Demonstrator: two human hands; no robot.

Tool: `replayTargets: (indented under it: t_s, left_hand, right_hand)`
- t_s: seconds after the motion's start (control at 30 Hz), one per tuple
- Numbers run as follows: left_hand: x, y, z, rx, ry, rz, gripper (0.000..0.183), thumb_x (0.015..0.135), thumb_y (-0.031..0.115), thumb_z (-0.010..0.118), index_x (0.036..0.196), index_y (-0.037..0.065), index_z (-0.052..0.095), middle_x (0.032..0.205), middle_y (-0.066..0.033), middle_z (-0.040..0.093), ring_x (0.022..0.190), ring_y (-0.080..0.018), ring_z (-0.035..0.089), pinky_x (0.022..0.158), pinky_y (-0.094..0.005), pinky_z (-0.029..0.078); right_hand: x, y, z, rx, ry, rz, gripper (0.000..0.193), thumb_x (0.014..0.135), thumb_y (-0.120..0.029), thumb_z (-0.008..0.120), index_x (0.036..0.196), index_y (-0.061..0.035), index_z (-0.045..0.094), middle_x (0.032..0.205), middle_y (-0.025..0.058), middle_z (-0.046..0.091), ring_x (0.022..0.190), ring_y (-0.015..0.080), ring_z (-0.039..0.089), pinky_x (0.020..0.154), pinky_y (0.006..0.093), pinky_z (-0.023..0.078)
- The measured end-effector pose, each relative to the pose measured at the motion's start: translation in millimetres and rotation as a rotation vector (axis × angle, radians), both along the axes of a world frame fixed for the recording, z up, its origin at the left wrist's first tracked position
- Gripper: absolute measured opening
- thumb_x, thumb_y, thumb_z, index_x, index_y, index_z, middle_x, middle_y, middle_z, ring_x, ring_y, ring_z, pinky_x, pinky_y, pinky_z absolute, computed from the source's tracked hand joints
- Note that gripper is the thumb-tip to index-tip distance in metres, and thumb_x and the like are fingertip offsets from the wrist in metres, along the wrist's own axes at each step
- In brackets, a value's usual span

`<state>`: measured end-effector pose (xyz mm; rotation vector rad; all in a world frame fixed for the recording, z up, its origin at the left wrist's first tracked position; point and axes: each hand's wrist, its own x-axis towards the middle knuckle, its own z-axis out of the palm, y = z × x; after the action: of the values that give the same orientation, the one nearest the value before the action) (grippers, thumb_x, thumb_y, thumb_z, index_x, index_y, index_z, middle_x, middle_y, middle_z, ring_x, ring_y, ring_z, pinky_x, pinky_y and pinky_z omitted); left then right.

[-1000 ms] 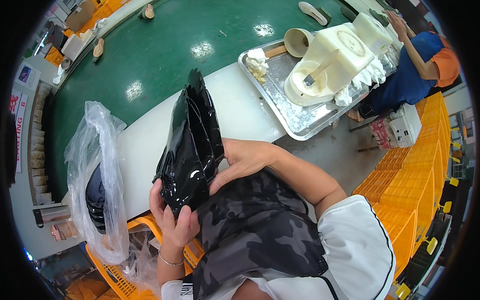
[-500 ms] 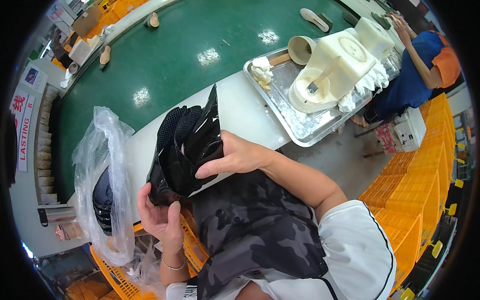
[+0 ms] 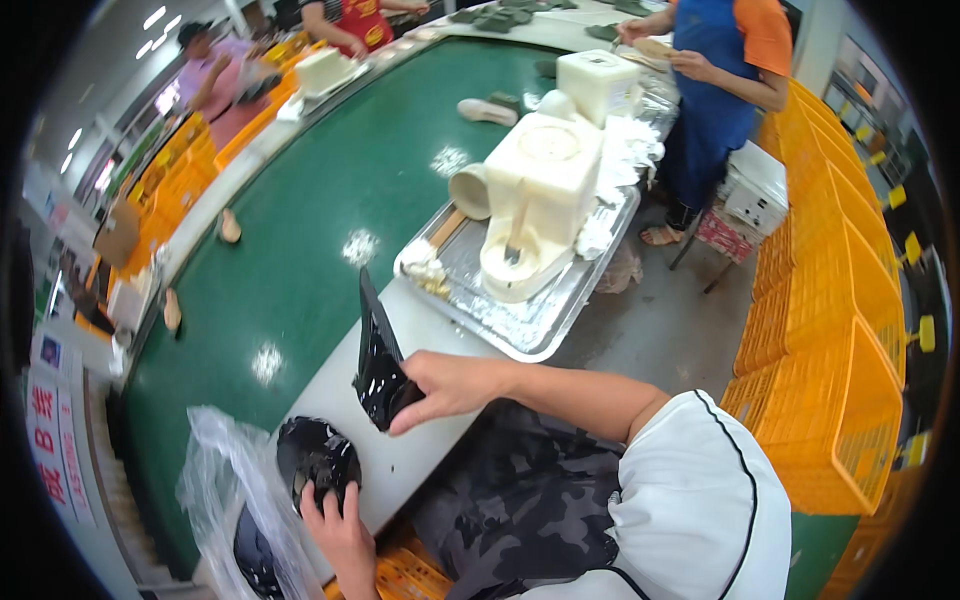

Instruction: The person unpacks black slipper uppers from a plastic bag and applies a white adhesive to the inner sole area using a brush. They handle the slippers one at a time, dip the brush into a container of glue, and coat the interior surface before placing the slipper on the table.

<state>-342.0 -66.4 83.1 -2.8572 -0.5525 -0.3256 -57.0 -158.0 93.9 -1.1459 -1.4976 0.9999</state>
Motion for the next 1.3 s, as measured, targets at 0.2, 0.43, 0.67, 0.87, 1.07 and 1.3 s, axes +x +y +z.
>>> replayTargets:
  t_s: [0.2, 0.43, 0.67, 0.87, 1.07, 1.3]
  left_hand:
    - [22.3, -7.7, 26.1, -0.120, -0.351, 0.004, 0.031, 0.079, 0.011, 0.064, 0.107, 0.001, 0.058, 0.096, -0.0159, 0.058, 0.098, -0.0410, 0.052, 0.087, -0.0483, 0.041]
    - [109.8, -34.7, -0.7, -0.972, -0.604, 0.014, 0.054, 0.075, 0.006, 0.065, 0.124, -0.002, 0.043, 0.106, -0.0146, 0.055, 0.099, -0.0242, 0.055, 0.085, -0.0340, 0.044]
    - [158.1, -40.4, -22.9, -1.291, -0.763, -0.134, 0.055, 0.076, 0.007, 0.069, 0.121, -0.008, 0.040, 0.100, -0.0089, 0.057, 0.087, -0.0144, 0.058, 0.078, -0.0252, 0.046]
    - [175.7, -46.1, -26.2, -1.282, -0.776, -0.114, 0.041, 0.081, 0.003, 0.062, 0.116, -0.007, 0.045, 0.093, -0.0050, 0.053, 0.080, -0.0110, 0.052, 0.072, -0.0234, 0.044]
    - [180.5, -35.5, -40.1, -1.321, -0.767, -0.071, 0.012, 0.086, 0.008, 0.053, 0.092, -0.002, 0.055, 0.073, -0.0022, 0.050, 0.068, -0.0117, 0.049, 0.073, -0.0239, 0.042]
    - [171.5, -14.3, -27.9, -2.022, -1.086, -0.015, 0.027, 0.087, 0.007, 0.055, 0.110, 0.005, 0.044, 0.070, -0.0039, 0.046, 0.056, -0.0144, 0.047, 0.050, -0.0271, 0.044]
  right_hand:
    - [12.7, -19.6, -11.0, 0.123, 0.072, -0.297, 0.037, 0.074, -0.022, 0.075, 0.092, 0.0035, 0.054, 0.078, 0.0095, 0.064, 0.072, 0.0120, 0.058, 0.065, 0.0273, 0.046]
    - [10.9, -35.5, 9.7, 0.067, -0.088, -0.112, 0.048, 0.074, -0.023, 0.074, 0.103, 0.0033, 0.047, 0.080, 0.0176, 0.062, 0.075, 0.0290, 0.062, 0.062, 0.0336, 0.046]
    - [20.6, -52.0, 1.7, 0.078, -0.223, -0.065, 0.056, 0.074, -0.034, 0.072, 0.107, 0.0027, 0.045, 0.074, 0.0199, 0.056, 0.071, 0.0377, 0.056, 0.059, 0.0383, 0.042]
    - [22.8, -62.6, -4.2, 0.128, -0.297, -0.130, 0.066, 0.074, -0.038, 0.072, 0.114, 0.0066, 0.043, 0.075, 0.0211, 0.056, 0.072, 0.0396, 0.056, 0.059, 0.0402, 0.044]
    - [29.6, -73.2, -1.5, 0.275, -0.120, -0.226, 0.043, 0.079, -0.021, 0.069, 0.110, 0.0006, 0.050, 0.084, 0.0143, 0.059, 0.072, 0.0260, 0.059, 0.063, 0.0343, 0.047]
    - [86.2, -101.6, -3.6, 0.265, -0.324, -1.215, 0.030, 0.080, -0.011, 0.065, 0.107, -0.0028, 0.055, 0.093, 0.0092, 0.060, 0.071, 0.0157, 0.059, 0.063, 0.0277, 0.048]
